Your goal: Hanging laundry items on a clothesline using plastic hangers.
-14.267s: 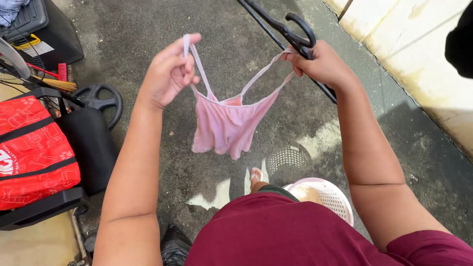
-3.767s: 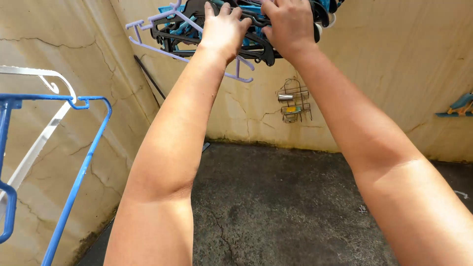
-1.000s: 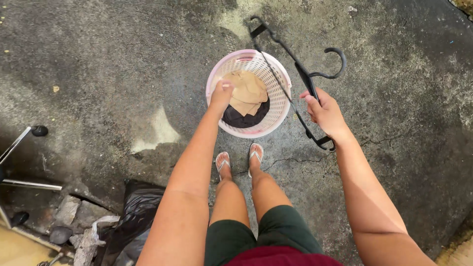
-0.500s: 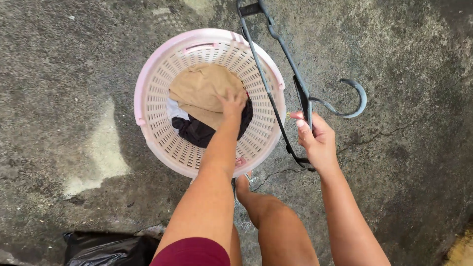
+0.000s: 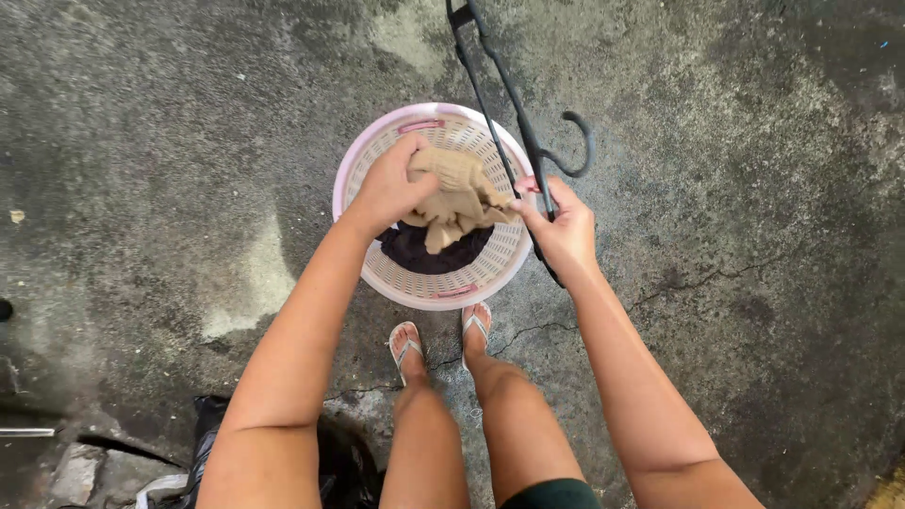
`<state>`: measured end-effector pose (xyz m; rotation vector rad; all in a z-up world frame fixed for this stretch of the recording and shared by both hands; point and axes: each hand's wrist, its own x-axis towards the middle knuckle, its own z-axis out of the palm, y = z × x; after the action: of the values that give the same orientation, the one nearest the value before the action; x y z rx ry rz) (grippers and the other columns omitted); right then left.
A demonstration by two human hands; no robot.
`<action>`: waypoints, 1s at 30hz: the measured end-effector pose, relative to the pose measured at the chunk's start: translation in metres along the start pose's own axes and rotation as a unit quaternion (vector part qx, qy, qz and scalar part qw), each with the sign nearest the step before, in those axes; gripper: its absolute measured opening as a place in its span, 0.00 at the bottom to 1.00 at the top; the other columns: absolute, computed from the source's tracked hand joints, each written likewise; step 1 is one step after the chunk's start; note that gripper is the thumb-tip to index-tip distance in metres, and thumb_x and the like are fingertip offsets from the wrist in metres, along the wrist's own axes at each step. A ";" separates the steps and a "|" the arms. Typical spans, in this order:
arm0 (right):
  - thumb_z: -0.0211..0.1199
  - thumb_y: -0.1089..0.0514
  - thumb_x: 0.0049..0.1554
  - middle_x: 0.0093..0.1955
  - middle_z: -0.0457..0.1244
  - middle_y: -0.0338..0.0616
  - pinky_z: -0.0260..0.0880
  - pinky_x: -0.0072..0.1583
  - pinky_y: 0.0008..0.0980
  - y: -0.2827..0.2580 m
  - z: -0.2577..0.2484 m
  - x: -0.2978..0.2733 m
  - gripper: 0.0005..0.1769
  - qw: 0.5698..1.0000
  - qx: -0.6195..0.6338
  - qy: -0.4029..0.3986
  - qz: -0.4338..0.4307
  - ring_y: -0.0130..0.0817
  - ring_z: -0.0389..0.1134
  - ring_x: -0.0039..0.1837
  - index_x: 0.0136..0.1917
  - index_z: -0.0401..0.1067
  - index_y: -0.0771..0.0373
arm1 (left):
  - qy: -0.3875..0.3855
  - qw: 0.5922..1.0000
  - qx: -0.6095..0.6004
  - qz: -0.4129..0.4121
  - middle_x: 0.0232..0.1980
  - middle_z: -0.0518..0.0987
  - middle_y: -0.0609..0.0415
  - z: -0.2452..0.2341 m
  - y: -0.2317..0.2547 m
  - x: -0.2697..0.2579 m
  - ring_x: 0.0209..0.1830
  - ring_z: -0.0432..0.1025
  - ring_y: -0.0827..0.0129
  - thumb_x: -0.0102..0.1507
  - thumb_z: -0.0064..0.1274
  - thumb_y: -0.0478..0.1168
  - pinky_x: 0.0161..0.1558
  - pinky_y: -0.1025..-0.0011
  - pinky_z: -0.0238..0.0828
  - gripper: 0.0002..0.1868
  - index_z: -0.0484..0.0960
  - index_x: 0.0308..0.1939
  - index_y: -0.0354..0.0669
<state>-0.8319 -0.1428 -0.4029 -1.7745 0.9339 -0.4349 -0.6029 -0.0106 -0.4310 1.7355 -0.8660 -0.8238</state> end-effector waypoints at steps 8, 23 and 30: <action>0.74 0.57 0.55 0.37 0.65 0.32 0.63 0.42 0.23 -0.116 -0.022 0.018 0.10 0.988 -0.006 -0.153 0.002 0.18 0.64 0.39 0.44 0.77 0.64 | -0.004 0.976 0.211 0.049 0.39 0.79 0.49 -0.082 0.245 -0.071 0.42 0.75 0.57 0.50 0.68 0.63 0.45 0.60 0.71 0.32 0.75 0.40 0.42; 0.68 0.56 0.61 0.36 0.59 0.38 0.61 0.45 0.31 -0.324 -0.123 0.002 0.10 0.958 -0.121 -0.121 -0.230 0.26 0.58 0.41 0.45 0.72 0.64 | 0.124 0.958 0.191 0.176 0.54 0.69 0.44 -0.129 0.323 -0.142 0.55 0.69 0.48 0.56 0.48 0.25 0.56 0.57 0.68 0.21 0.67 0.52 0.41; 0.62 0.52 0.66 0.37 0.66 0.45 0.64 0.43 0.33 -0.366 -0.214 -0.073 0.13 0.951 -0.231 -0.028 -0.206 0.30 0.64 0.38 0.63 0.76 0.56 | 0.168 0.884 0.332 0.285 0.50 0.72 0.48 -0.144 0.378 -0.116 0.44 0.75 0.48 0.65 0.48 0.27 0.45 0.54 0.72 0.11 0.75 0.46 0.48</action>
<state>-0.8792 -0.1627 0.0244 -2.4156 0.6525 -0.4481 -0.6077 0.0582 -0.0159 1.9415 -1.4188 0.2038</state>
